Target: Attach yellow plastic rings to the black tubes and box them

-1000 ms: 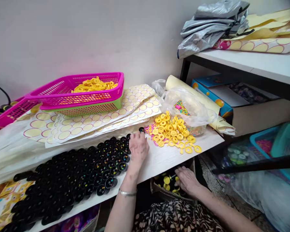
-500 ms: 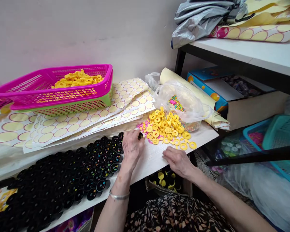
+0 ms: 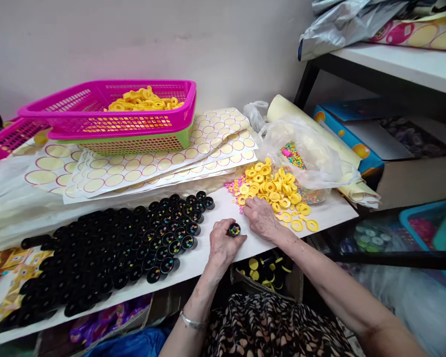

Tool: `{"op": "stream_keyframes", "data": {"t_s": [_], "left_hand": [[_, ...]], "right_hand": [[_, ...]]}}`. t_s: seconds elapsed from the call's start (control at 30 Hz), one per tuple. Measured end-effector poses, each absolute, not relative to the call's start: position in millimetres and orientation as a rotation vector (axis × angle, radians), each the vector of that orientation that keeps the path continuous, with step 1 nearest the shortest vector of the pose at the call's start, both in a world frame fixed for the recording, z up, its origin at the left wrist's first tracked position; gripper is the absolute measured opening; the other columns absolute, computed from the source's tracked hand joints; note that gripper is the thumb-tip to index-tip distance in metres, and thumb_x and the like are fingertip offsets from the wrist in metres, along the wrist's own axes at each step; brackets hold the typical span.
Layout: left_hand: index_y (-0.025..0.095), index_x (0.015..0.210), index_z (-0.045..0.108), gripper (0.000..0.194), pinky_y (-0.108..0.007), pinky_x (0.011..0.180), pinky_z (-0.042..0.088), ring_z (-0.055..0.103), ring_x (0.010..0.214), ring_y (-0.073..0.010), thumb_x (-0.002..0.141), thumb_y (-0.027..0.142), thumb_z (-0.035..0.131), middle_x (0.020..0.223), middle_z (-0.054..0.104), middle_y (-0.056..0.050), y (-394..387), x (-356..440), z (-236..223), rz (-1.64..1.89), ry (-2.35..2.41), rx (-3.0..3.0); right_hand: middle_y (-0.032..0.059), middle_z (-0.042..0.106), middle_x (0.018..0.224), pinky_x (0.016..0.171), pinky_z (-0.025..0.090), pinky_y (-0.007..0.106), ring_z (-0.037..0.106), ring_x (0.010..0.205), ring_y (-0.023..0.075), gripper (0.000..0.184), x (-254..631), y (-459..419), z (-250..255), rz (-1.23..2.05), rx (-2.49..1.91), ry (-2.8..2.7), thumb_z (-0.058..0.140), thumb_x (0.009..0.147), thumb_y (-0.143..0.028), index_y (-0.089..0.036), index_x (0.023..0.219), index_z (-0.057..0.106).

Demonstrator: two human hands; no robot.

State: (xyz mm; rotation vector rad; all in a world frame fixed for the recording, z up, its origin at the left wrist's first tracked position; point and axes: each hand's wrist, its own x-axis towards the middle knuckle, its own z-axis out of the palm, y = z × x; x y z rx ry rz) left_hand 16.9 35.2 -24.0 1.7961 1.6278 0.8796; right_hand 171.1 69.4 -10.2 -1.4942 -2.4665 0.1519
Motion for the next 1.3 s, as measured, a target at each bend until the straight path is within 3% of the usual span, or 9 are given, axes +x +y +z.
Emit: {"op": "stream_keyframes", "data": {"t_s": [0.27, 0.67, 1.03, 1.3], "left_hand": [[0.02, 0.081, 0.063, 0.015, -0.028, 0.07, 0.042, 0.05, 0.075, -0.0161, 0.066, 0.018, 0.063, 0.078, 0.064, -0.001, 30.4, 17.0, -30.4, 0.966, 1.548, 1.86], [0.02, 0.078, 0.061, 0.019, -0.027, 0.07, 0.041, 0.05, 0.075, -0.016, 0.064, 0.009, 0.055, 0.077, 0.063, 0.0, 30.0, 15.7, -33.3, 0.979, 1.549, 1.866], [0.02, 0.077, 0.061, 0.017, -0.028, 0.069, 0.041, 0.05, 0.075, -0.0162, 0.065, 0.01, 0.055, 0.077, 0.064, 0.0, 29.3, 15.3, -31.9, 0.994, 1.539, 1.869], [0.02, 0.079, 0.062, 0.021, -0.028, 0.07, 0.042, 0.051, 0.077, -0.0165, 0.064, 0.008, 0.053, 0.079, 0.064, -0.001, 30.3, 14.6, -34.1, 0.968, 1.531, 1.883]], "right_hand": [[0.0043, 0.05, 0.078, 0.067, 0.033, 0.028, 0.043, 0.077, 0.0162, 0.017, 158.3, 46.1, 5.5, 0.42, -1.195, -2.329, 0.044, 0.085, -0.014, -0.015, 0.078, 0.059], [0.0061, 0.048, 0.079, 0.067, 0.033, 0.031, 0.039, 0.077, 0.0189, 0.021, 143.8, 42.5, 5.0, 0.355, -1.257, -2.5, 0.042, 0.076, -0.003, -0.014, 0.081, 0.058], [0.0063, 0.05, 0.078, 0.068, 0.034, 0.029, 0.04, 0.077, 0.0186, 0.02, 138.1, 36.7, 7.7, 0.329, -1.387, -2.505, 0.041, 0.078, -0.004, -0.014, 0.08, 0.059], [0.0024, 0.046, 0.075, 0.067, 0.037, 0.026, 0.044, 0.074, 0.0146, 0.02, 139.9, 30.0, 4.9, 0.566, -1.401, -2.191, 0.041, 0.083, -0.01, -0.016, 0.074, 0.057]]}}
